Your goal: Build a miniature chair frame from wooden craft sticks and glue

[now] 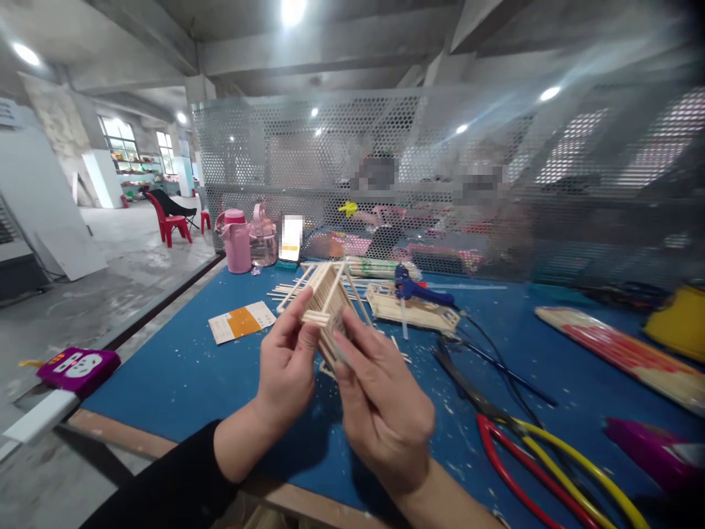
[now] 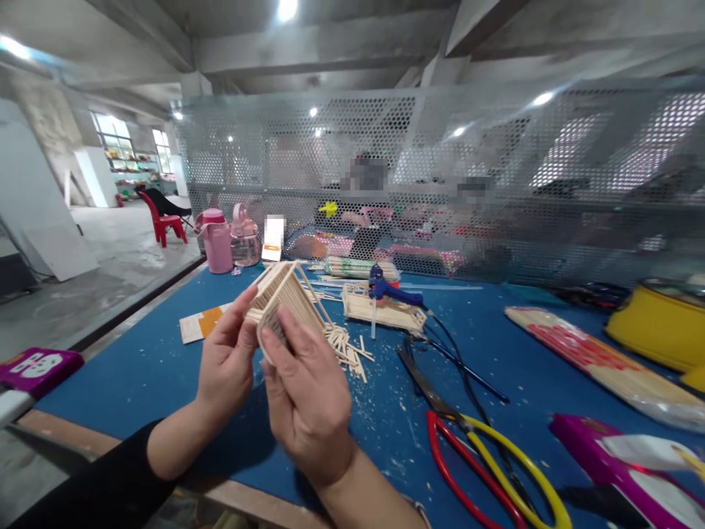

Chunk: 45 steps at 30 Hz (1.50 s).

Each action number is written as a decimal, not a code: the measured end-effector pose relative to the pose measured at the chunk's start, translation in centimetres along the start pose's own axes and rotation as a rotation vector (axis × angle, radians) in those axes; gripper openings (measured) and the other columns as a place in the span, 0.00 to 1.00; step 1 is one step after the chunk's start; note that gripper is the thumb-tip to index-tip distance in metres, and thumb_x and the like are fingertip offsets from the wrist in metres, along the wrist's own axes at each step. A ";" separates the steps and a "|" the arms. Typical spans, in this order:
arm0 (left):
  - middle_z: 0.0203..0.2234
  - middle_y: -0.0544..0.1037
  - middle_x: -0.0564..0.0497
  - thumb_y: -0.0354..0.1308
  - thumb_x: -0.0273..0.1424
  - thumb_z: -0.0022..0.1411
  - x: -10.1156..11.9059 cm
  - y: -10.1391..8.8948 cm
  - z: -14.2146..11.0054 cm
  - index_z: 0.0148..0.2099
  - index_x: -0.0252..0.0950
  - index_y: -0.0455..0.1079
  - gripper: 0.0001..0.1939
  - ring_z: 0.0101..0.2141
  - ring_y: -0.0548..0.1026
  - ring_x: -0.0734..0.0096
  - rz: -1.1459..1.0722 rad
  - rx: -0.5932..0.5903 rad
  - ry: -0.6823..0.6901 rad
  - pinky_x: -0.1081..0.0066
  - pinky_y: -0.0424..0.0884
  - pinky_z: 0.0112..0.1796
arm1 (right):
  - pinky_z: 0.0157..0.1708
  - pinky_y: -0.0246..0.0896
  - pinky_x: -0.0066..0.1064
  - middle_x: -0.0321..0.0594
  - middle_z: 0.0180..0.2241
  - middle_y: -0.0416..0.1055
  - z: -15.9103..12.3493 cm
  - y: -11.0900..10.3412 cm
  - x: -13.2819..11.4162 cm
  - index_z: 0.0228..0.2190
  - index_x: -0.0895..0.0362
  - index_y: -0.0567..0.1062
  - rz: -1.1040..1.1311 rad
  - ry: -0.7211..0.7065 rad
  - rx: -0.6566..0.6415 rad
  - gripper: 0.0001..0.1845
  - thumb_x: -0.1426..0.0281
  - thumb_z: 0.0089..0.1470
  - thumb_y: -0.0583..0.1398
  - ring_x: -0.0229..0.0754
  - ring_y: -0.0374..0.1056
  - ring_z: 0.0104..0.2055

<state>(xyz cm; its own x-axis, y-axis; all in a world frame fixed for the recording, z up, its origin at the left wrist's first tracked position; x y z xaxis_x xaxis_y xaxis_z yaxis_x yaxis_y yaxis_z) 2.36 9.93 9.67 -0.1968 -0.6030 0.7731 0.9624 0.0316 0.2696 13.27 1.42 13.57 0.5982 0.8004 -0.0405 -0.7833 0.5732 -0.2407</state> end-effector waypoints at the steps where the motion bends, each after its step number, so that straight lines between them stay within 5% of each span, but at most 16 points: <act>1: 0.53 0.72 0.47 0.55 0.40 0.60 0.0 0.1 0.0 0.53 0.41 0.68 0.20 0.54 0.68 0.63 0.007 -0.009 0.000 0.65 0.65 0.54 | 0.49 0.66 0.43 0.49 0.52 0.68 0.0 -0.1 0.1 0.52 0.55 0.69 -0.005 0.014 0.010 0.26 0.80 0.51 0.58 0.47 0.67 0.52; 18: 0.53 0.71 0.48 0.56 0.41 0.60 0.2 -0.2 0.1 0.54 0.42 0.68 0.21 0.53 0.69 0.64 -0.021 0.028 0.013 0.68 0.66 0.52 | 0.48 0.67 0.40 0.47 0.51 0.70 -0.3 0.2 0.4 0.50 0.56 0.71 0.049 0.107 -0.022 0.23 0.79 0.51 0.56 0.46 0.68 0.51; 25: 0.50 0.74 0.47 0.56 0.40 0.60 0.3 -0.5 0.2 0.51 0.40 0.69 0.19 0.50 0.71 0.65 -0.042 0.058 0.008 0.69 0.68 0.50 | 0.47 0.69 0.40 0.47 0.49 0.71 -0.2 0.1 0.1 0.47 0.55 0.73 0.045 0.036 -0.079 0.22 0.80 0.50 0.58 0.45 0.70 0.49; 32: 0.47 0.75 0.46 0.56 0.39 0.61 0.4 0.0 -0.2 0.50 0.38 0.69 0.17 0.47 0.73 0.65 -0.045 -0.005 0.041 0.67 0.69 0.48 | 0.48 0.68 0.43 0.46 0.52 0.69 0.1 -0.9 1.2 0.49 0.54 0.72 0.018 0.081 0.043 0.23 0.78 0.51 0.57 0.48 0.68 0.51; 38: 0.45 0.76 0.47 0.56 0.40 0.60 0.1 -0.4 -0.1 0.47 0.38 0.70 0.16 0.46 0.73 0.65 -0.025 0.040 0.018 0.68 0.69 0.47 | 0.48 0.67 0.40 0.47 0.51 0.70 0.0 0.2 0.1 0.49 0.55 0.72 0.031 0.000 -0.025 0.24 0.80 0.49 0.58 0.45 0.68 0.51; 45: 0.42 0.77 0.48 0.56 0.38 0.60 0.5 0.0 -0.1 0.46 0.39 0.70 0.14 0.43 0.75 0.68 -0.003 -0.002 0.069 0.71 0.70 0.44 | 0.49 0.67 0.42 0.44 0.51 0.70 0.2 0.1 0.7 0.51 0.53 0.71 0.035 0.098 -0.005 0.24 0.79 0.51 0.57 0.46 0.68 0.51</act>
<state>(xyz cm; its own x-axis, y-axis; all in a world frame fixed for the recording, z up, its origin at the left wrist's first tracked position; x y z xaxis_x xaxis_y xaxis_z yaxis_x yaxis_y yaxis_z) 2.28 9.52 10.00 -0.1862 -0.6563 0.7311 0.9622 0.0287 0.2708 13.57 2.10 13.69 0.5847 0.7984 -0.1439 -0.8030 0.5443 -0.2427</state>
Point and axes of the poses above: each hand's wrist, its own z-axis towards the middle knuckle, its own y-axis out of the palm, x = y × z, the point moved 9 cm from there along z, towards the middle knuckle
